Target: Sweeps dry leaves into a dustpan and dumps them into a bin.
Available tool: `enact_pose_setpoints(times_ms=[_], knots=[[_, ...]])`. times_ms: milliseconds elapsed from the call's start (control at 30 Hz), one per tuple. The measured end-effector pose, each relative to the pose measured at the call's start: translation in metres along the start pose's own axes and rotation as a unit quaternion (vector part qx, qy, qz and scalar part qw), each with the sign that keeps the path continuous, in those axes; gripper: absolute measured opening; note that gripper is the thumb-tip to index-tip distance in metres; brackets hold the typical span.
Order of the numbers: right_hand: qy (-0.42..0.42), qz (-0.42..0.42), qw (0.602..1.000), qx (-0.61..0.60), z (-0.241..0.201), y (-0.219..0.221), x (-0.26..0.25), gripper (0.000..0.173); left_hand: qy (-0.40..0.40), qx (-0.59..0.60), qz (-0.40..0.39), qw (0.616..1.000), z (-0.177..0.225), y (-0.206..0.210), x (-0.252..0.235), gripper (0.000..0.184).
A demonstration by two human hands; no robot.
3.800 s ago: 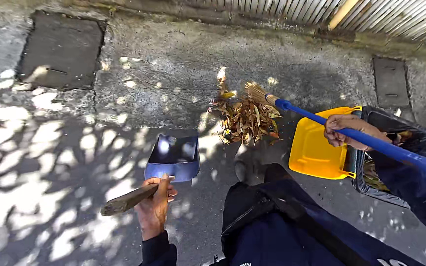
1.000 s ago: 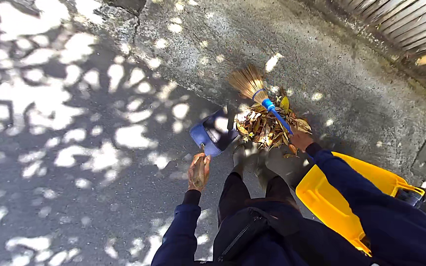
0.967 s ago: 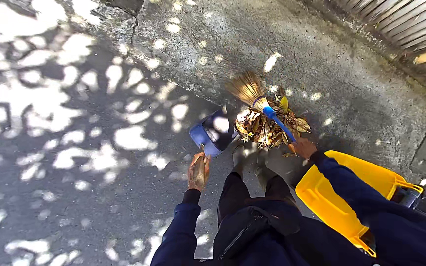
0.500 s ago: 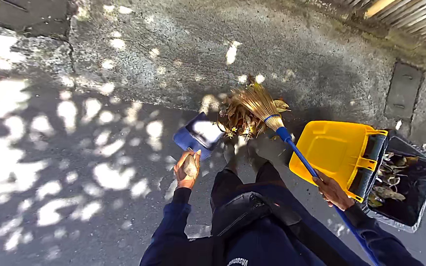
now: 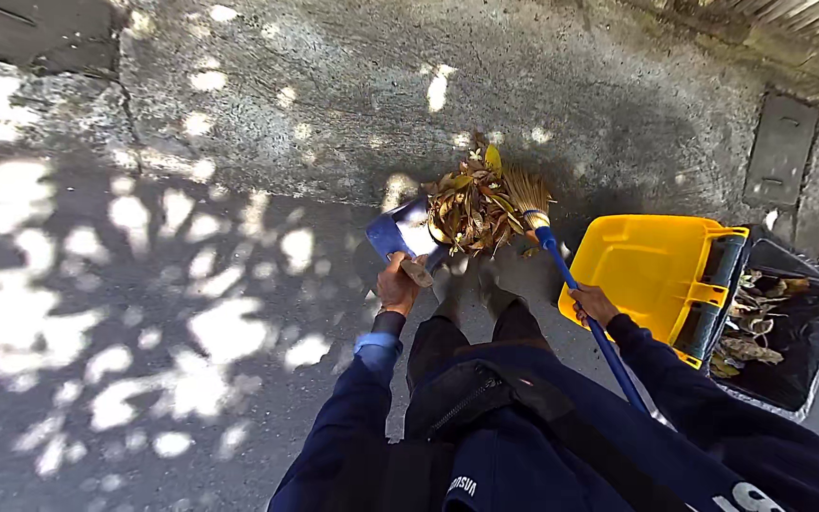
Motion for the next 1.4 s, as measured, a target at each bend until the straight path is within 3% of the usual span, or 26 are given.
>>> enact_pose_setpoints(times_ms=[167,500,733,900,1033,1167,1400], knots=[[0.022,-0.068,0.997,0.035,0.039,0.034,0.021,0.051,0.005,0.015,-0.015,1.000,-0.013,-0.001,0.002,0.037],[0.001,-0.167,0.973,0.160,0.075,0.025,0.069,0.055,0.005,-0.017,-0.034,0.999,-0.058,-0.004,0.014,0.041],[-0.018,-0.172,0.960,0.219,0.099,0.013,0.089,0.056,-0.002,-0.017,-0.035,0.999,-0.075,0.003,0.025,0.043],[-0.035,-0.100,0.969,0.223,0.088,-0.014,0.109,0.061,-0.033,0.082,0.040,0.995,-0.092,0.000,0.050,0.037],[-0.063,-0.047,0.968,0.239,0.064,-0.046,0.126,0.058,-0.123,0.160,0.076,0.976,-0.086,-0.004,0.056,0.041],[-0.099,-0.006,0.969,0.226,0.020,-0.059,0.115,0.057,-0.133,0.227,0.172,0.949,-0.055,-0.016,0.056,0.035],[-0.135,0.041,0.969,0.205,-0.102,-0.036,0.067,0.053,-0.151,0.232,0.201,0.940,-0.056,-0.026,0.054,0.035]])
Point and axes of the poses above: each hand's wrist, its own x-axis away from the middle knuckle, its own y-axis out of the palm, z = x × y, the point moved 1 cm from there along -x, towards the middle knuckle, and after that the axes turned 12 degrees about y, right-handed, at the moved point
